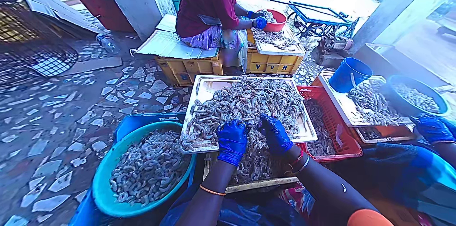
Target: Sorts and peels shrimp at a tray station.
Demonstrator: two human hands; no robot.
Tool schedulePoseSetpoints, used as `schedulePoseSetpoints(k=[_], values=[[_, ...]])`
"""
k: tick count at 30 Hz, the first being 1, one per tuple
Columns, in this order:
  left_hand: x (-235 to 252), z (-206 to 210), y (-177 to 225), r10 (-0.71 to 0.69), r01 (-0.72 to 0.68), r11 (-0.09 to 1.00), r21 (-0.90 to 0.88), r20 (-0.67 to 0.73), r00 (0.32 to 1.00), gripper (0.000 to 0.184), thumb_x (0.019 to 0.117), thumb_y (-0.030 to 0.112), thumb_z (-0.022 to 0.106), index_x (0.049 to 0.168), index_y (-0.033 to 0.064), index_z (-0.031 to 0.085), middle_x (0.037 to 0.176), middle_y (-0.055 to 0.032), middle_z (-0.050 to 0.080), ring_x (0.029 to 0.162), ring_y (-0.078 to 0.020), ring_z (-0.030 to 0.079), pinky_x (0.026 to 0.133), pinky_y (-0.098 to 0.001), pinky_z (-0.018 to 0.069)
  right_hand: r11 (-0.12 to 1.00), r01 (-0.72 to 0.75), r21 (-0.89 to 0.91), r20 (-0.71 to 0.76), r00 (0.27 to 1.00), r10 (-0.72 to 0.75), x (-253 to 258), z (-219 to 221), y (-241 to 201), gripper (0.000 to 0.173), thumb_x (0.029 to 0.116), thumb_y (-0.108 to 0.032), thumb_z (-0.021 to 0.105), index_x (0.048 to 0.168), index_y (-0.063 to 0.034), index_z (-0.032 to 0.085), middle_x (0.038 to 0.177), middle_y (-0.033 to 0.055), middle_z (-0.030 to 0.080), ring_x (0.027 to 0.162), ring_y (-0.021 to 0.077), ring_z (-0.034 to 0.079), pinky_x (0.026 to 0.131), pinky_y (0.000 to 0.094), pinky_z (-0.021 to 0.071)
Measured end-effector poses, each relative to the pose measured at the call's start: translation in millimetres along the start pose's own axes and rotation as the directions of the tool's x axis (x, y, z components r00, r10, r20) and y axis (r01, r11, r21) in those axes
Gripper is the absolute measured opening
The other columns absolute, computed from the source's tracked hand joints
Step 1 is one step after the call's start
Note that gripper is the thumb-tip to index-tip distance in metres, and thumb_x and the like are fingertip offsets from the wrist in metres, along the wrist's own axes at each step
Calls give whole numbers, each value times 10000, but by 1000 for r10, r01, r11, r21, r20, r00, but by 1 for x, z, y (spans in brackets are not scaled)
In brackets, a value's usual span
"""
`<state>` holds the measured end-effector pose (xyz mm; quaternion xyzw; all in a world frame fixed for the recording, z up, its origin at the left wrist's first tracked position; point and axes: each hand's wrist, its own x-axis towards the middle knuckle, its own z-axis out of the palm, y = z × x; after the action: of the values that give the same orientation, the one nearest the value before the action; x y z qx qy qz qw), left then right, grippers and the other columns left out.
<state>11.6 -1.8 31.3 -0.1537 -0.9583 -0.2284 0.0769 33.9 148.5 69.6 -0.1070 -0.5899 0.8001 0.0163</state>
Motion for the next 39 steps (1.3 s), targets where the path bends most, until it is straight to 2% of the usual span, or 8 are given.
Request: schedulePoseSetpoints(k=[2,4,7,16,24,27,33,39], values=[[5,-4,-11,-103,118,975,-187,86,991,365,1030,371,562,1197,99,741,1285,-224,661,1234,-435,603,1029,-662,418,942,110,-318,183,982,-53,1,-12,-14,361,1100,-201,426,876,-28,650,697,10,637,636,88,611,653,242,533],[8,-1,-23,-98,131,856,-500,91,991,310,1034,296,561,1199,98,732,1263,-163,666,1249,-309,593,1091,-524,432,493,235,-838,299,953,55,4,-26,-21,417,1070,-435,476,1113,-106,728,1008,46,736,960,156,686,895,372,524],[7,2,-24,-8,11,614,-789,8,1000,256,1006,137,575,1170,-5,710,1291,-176,662,1305,-206,560,1143,-353,411,141,360,-922,370,928,51,8,-26,-3,594,1036,-575,454,1493,-208,546,1449,101,600,1348,302,544,1117,551,399],[-10,-9,-4,15,351,-366,-862,372,928,294,1093,129,363,1273,27,571,1173,-87,698,1072,-205,682,921,-418,579,-29,735,-678,662,593,-458,3,-16,18,303,1008,-238,584,1199,-56,735,1164,151,742,1133,343,687,1027,533,501],[0,-17,-22,26,105,22,-994,105,994,292,1020,53,520,1285,-36,606,1284,-75,674,1187,-124,635,1033,-301,524,879,192,-436,387,922,-10,-7,5,-2,395,1069,-230,528,1348,44,582,1162,96,714,1026,107,700,958,294,576],[1,-12,-24,62,-43,267,-963,-28,998,321,989,48,580,1280,-79,624,1393,-169,597,1302,-147,571,1109,-286,467,942,148,-302,305,951,-52,-8,8,-2,297,1038,-124,558,1262,47,652,1066,63,731,915,95,696,867,269,585],[1,-14,-19,215,-117,229,-966,-67,974,252,982,27,575,1193,-67,675,1469,-162,545,1392,-148,494,1174,-294,398,981,-25,-192,207,976,65,-12,10,-10,156,1035,-96,552,1034,-3,678,795,-14,678,683,53,630,680,225,555],[1,-13,-18,248,-71,128,-989,-37,968,292,1009,47,528,1257,-67,631,1454,-136,566,1373,-145,512,1171,-311,404,933,0,-360,295,949,114,-15,8,-6,288,984,-5,525,1249,57,620,895,20,687,744,61,644,731,243,566]])
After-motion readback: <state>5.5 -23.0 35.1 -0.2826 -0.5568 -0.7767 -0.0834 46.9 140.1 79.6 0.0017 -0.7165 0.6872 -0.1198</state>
